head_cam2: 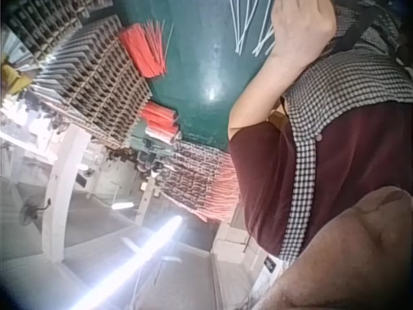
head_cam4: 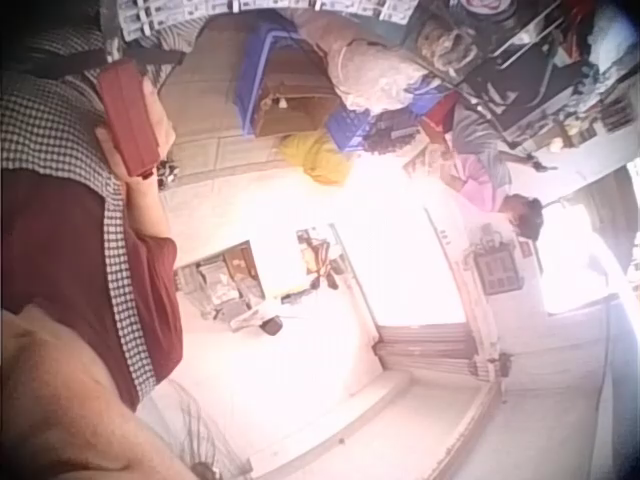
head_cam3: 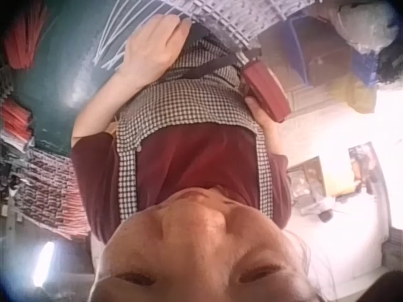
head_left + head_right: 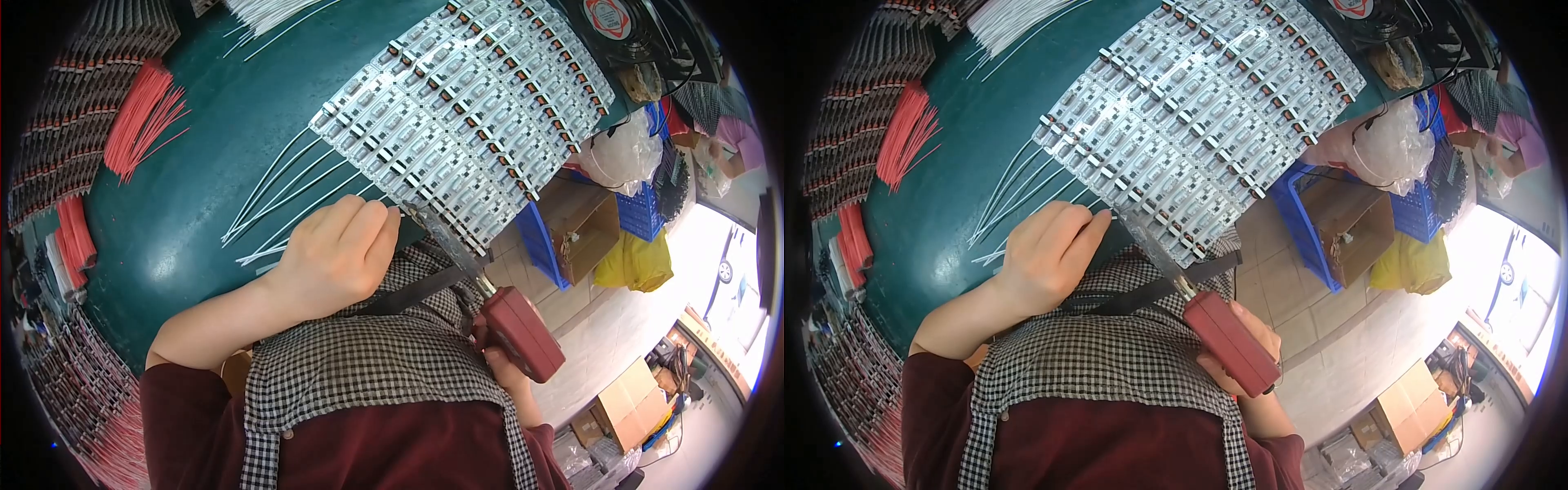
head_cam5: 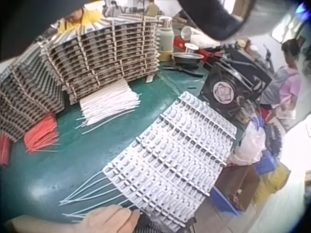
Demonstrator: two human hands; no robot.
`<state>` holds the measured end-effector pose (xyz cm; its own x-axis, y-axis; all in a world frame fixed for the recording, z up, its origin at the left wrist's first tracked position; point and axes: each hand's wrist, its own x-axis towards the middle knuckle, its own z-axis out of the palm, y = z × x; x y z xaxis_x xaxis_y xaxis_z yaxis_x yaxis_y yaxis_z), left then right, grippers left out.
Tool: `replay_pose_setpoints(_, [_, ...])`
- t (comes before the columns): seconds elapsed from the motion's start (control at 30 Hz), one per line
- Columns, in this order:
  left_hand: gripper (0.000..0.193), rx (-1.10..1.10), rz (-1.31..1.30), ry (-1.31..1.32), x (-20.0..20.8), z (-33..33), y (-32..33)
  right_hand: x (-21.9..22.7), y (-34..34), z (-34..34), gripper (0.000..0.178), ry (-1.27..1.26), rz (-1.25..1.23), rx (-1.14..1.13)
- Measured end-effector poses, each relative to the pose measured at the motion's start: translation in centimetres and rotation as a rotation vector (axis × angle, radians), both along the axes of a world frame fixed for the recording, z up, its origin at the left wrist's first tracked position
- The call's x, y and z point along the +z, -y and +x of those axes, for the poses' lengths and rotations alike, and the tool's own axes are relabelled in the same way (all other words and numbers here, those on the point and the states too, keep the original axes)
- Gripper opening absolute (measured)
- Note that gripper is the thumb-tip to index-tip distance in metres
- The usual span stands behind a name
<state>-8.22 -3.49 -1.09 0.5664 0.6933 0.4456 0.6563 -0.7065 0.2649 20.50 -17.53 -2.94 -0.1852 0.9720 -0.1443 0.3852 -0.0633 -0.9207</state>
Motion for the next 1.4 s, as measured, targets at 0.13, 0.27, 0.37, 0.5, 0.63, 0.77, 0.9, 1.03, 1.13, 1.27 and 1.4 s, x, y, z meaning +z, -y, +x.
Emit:
replay_pose_setpoints(0.13, [0.017, -0.003, 0.01, 0.002, 0.0, 0.1, 0.0, 0.6, -0.7, -0.4, 0.069, 0.005, 0.022, -0.022])
replay_pose_setpoints(0.27, [0.016, -0.006, 0.025, -0.011, 0.0, 0.3, 0.0, 1.1, -1.3, -0.8, 0.071, 0.052, 0.039, -0.015])
replay_pose_setpoints(0.37, [0.016, 0.005, 0.025, -0.016, 0.1, 0.4, 0.0, 1.2, -1.4, -0.8, 0.071, -0.002, 0.0, -0.03])
replay_pose_setpoints(0.5, [0.016, 0.0, 0.014, -0.026, 0.1, 0.4, 0.1, 0.6, -0.5, -0.3, 0.071, -0.036, -0.009, -0.011])
replay_pose_setpoints(0.63, [0.016, 0.004, 0.014, -0.038, 0.2, 0.4, 0.1, 0.0, 0.1, 0.2, 0.07, -0.169, 0.001, -0.048])
replay_pose_setpoints(0.77, [0.018, -0.007, 0.023, 0.003, 0.2, 0.8, 0.2, 0.2, 0.0, 0.0, 0.07, -0.137, 0.06, -0.039])
replay_pose_setpoints(0.9, [0.019, -0.026, 0.009, -0.017, 0.2, 1.0, 0.6, 0.1, 0.5, 1.0, 0.07, -0.101, 0.01, 0.011])
replay_pose_setpoints(1.03, [0.029, -0.018, -0.104, -0.053, 0.8, 1.0, 1.2, 0.3, 0.2, 1.0, 0.07, -0.026, 0.058, 0.01])
replay_pose_setpoints(1.13, [0.029, -0.012, -0.116, -0.058, 0.8, 1.1, 1.3, 0.6, -0.1, 0.7, 0.07, -0.04, 0.033, -0.001])
replay_pose_setpoints(1.27, [0.029, -0.016, -0.128, -0.068, 0.8, 1.1, 1.3, 1.3, -2.1, -0.2, 0.07, 0.004, 0.221, 0.056])
replay_pose_setpoints(1.4, [0.029, -0.018, -0.134, -0.067, 0.7, 1.2, 1.2, 1.3, -1.3, 0.1, 0.071, -0.02, 0.023, 0.017])
